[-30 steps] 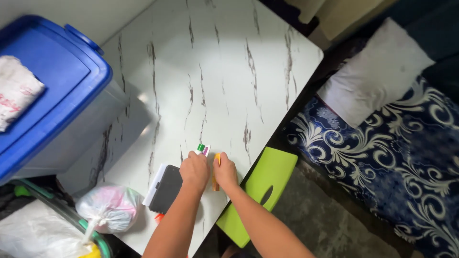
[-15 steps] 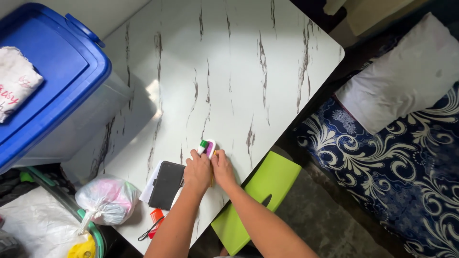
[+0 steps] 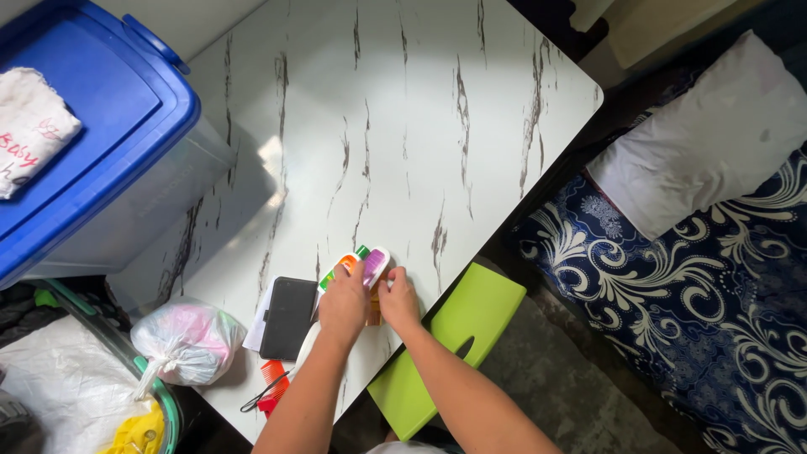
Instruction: Cleaning a surface with a rag, tidying a bedspread, and organizing various small items on a shelf.
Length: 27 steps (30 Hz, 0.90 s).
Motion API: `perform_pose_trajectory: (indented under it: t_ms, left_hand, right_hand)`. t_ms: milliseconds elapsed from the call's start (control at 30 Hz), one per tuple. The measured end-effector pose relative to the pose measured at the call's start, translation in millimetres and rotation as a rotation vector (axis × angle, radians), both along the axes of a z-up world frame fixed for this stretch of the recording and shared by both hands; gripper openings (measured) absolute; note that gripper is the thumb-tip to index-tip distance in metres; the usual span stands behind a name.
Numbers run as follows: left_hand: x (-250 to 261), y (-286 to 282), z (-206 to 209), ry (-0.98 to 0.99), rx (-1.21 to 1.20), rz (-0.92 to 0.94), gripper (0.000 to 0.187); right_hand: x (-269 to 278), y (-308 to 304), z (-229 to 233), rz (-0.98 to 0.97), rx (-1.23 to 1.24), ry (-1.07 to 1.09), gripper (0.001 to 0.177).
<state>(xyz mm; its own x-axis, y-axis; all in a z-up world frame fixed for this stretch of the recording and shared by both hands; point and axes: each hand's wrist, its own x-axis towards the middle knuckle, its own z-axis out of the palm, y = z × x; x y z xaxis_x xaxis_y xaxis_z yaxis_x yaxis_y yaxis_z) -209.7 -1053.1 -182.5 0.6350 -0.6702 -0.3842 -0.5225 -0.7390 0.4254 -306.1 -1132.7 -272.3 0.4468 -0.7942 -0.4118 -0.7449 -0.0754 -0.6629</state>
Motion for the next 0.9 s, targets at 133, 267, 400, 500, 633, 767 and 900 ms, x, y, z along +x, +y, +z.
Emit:
perform_pose_trajectory:
  t_ms: [133, 267, 400, 500, 633, 767, 900]
  left_hand:
    - [13.1, 7.7, -8.1, -0.03, -0.089, 0.086, 0.047]
    - [30.6, 12.2, -53.2, -0.005, -0.353, 0.16, 0.05]
    - [37.2, 15.6, -27.8, 0.21, -0.502, 0.249, 0.052]
    - [34.6, 14.9, -3.6, 0.262, -0.39, 0.322, 0.041]
    - [38.4, 15.6, -24.9, 0.14, -0.478, 0.292, 0.04]
    - [41.4, 17.9, -24.6, 0.09, -0.424, 0.26, 0.051]
    - [40.4, 18.6, -25.6, 0.131, -0.416, 0.321, 0.053]
  right_hand:
    - [3.1, 4.8, 21.3, 0.006, -0.02, 0.018, 0.03]
    - [8.0, 13.7, 24.0, 0.073, -0.136, -0.229, 0.026]
    - [10.8, 20.1, 41.2, 0.143, -0.207, -0.345, 0.027]
    - [11.7, 20.0, 41.6, 0.097, -0.074, -0.25, 0.025]
    - [8.9, 20.6, 41.4, 0.087, -0.121, -0.255, 0.011]
    - [2.6, 23.8, 38.6, 0.063, -0.182, -0.287, 0.014]
    - [-2.2, 25.5, 36.5, 0.025, -0.221, -0.255, 0.016]
